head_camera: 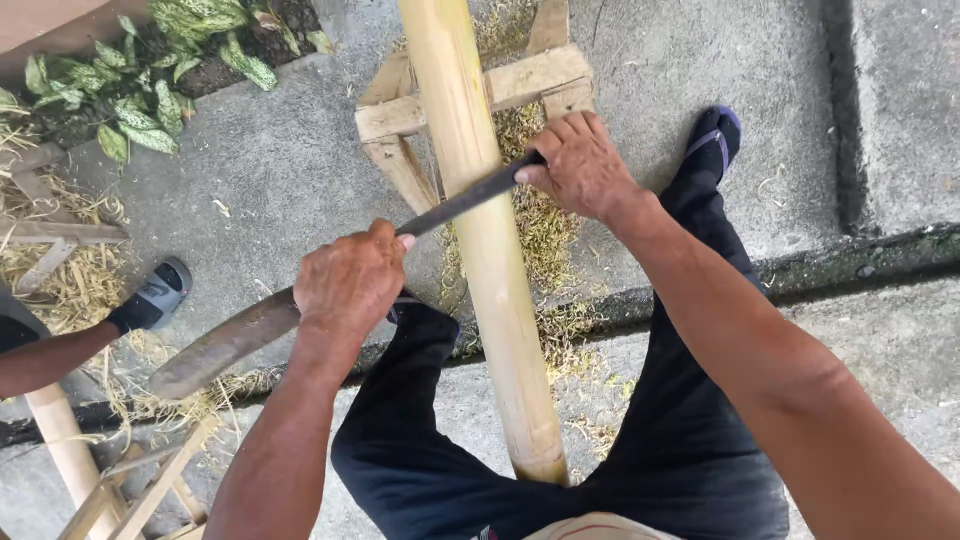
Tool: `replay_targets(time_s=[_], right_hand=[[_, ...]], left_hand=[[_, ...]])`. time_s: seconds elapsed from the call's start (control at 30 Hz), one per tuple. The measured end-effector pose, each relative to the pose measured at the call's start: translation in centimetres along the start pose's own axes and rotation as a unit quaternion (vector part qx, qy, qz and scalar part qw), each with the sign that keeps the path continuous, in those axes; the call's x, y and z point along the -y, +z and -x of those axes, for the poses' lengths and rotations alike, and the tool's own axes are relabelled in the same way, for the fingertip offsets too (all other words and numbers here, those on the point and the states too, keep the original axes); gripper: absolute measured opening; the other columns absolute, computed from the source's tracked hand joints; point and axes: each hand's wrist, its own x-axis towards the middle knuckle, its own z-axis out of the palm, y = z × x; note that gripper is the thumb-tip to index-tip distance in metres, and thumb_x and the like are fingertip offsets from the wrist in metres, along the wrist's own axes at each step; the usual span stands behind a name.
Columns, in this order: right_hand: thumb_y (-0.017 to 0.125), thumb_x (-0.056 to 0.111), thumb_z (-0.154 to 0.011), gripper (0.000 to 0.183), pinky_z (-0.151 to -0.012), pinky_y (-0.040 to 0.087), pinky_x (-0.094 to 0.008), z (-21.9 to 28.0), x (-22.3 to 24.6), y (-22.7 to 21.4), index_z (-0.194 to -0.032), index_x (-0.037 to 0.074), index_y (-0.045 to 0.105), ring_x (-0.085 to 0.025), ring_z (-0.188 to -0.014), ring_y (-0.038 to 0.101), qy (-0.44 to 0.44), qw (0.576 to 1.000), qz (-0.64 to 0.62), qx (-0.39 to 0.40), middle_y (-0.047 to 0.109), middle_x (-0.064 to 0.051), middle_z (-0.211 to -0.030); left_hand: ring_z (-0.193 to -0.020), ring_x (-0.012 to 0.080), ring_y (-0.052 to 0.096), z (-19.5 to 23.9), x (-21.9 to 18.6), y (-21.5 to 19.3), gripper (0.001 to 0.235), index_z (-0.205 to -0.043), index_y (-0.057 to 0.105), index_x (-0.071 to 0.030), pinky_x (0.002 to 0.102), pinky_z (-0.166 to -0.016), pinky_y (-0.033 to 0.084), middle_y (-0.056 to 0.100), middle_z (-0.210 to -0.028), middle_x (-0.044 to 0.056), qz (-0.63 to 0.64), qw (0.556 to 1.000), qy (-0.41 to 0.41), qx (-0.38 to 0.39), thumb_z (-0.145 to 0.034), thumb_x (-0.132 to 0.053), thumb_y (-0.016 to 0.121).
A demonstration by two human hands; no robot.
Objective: Scraping the surface of a bamboo pole using a large knife.
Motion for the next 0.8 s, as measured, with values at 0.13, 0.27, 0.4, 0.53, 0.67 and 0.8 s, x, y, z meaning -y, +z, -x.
replay_targets(time_s=[0.13, 0.27, 0.4, 0.53, 0.67, 0.8], right_hand=[[0.049, 0.065, -0.102, 0.062, -0.112, 0.035, -0.046, 1.1, 0.4, 1.6, -0.117, 0.007, 0.067, -0.032, -0.118, 0.053, -0.017, 1.0, 0.024, -0.01, 0.062, -0.015, -0.113], [0.048, 0.065, -0.096, 0.062, -0.108, 0.031, -0.051, 1.6, -0.2, 3.3, -0.119, 0.011, 0.069, -0.03, -0.118, 0.052, -0.015, 0.999, 0.035, -0.029, 0.063, -0.012, -0.112], [0.044, 0.066, -0.099, 0.065, -0.118, 0.032, -0.047, 0.9, 0.5, 0.3, -0.126, 0.011, 0.067, -0.03, -0.124, 0.05, 0.018, 1.0, 0.007, 0.009, 0.061, -0.013, -0.121], [0.05, 0.061, -0.1, 0.057, -0.111, 0.031, -0.051, 4.1, 0.6, 3.6, -0.123, 0.012, 0.068, -0.031, -0.119, 0.05, 0.02, 0.997, 0.054, 0.044, 0.062, -0.015, -0.115], [0.048, 0.065, -0.093, 0.064, -0.108, 0.032, -0.05, 3.5, -0.2, 3.1, -0.117, 0.009, 0.068, -0.03, -0.117, 0.051, 0.023, 1.0, -0.008, -0.001, 0.062, -0.013, -0.114], [0.041, 0.068, -0.1, 0.069, -0.113, 0.034, -0.048, 2.9, -0.3, 2.0, -0.121, 0.008, 0.067, -0.031, -0.118, 0.051, -0.009, 1.0, 0.012, 0.0, 0.062, -0.014, -0.113]], left_hand=[[-0.076, 0.0315, 0.074, 1.0, 0.4, 2.2, 0.043, -0.104, 0.063, -0.012, 0.05, -0.072, 0.058, 0.073, -0.077, 0.012, 0.016, 1.0, -0.01, 0.018, -0.108, -0.048, 0.039], [-0.075, 0.0311, 0.075, 1.1, -0.4, 1.1, 0.042, -0.1, 0.063, -0.013, 0.05, -0.071, 0.058, 0.073, -0.078, 0.01, 0.005, 1.0, 0.002, 0.009, -0.105, -0.048, 0.041], [-0.071, 0.0291, 0.076, 1.4, -1.0, 0.5, 0.042, -0.108, 0.059, -0.012, 0.047, -0.068, 0.061, 0.073, -0.08, 0.011, -0.004, 0.997, -0.03, 0.074, -0.111, -0.045, 0.034], [-0.077, 0.0362, 0.074, 2.9, -1.0, 4.3, 0.039, -0.097, 0.066, -0.018, 0.052, -0.071, 0.057, 0.074, -0.084, 0.013, -0.005, 0.998, 0.038, -0.057, -0.102, -0.047, 0.041], [-0.079, 0.0327, 0.076, 2.3, -2.4, 1.3, 0.042, -0.103, 0.062, -0.014, 0.051, -0.075, 0.058, 0.075, -0.084, 0.014, 0.005, 0.998, -0.018, 0.058, -0.108, -0.047, 0.035], [-0.08, 0.0348, 0.076, 3.2, -3.1, 1.0, 0.042, -0.104, 0.062, -0.013, 0.052, -0.073, 0.059, 0.075, -0.085, 0.017, 0.015, 0.996, -0.047, 0.07, -0.11, -0.045, 0.037]])
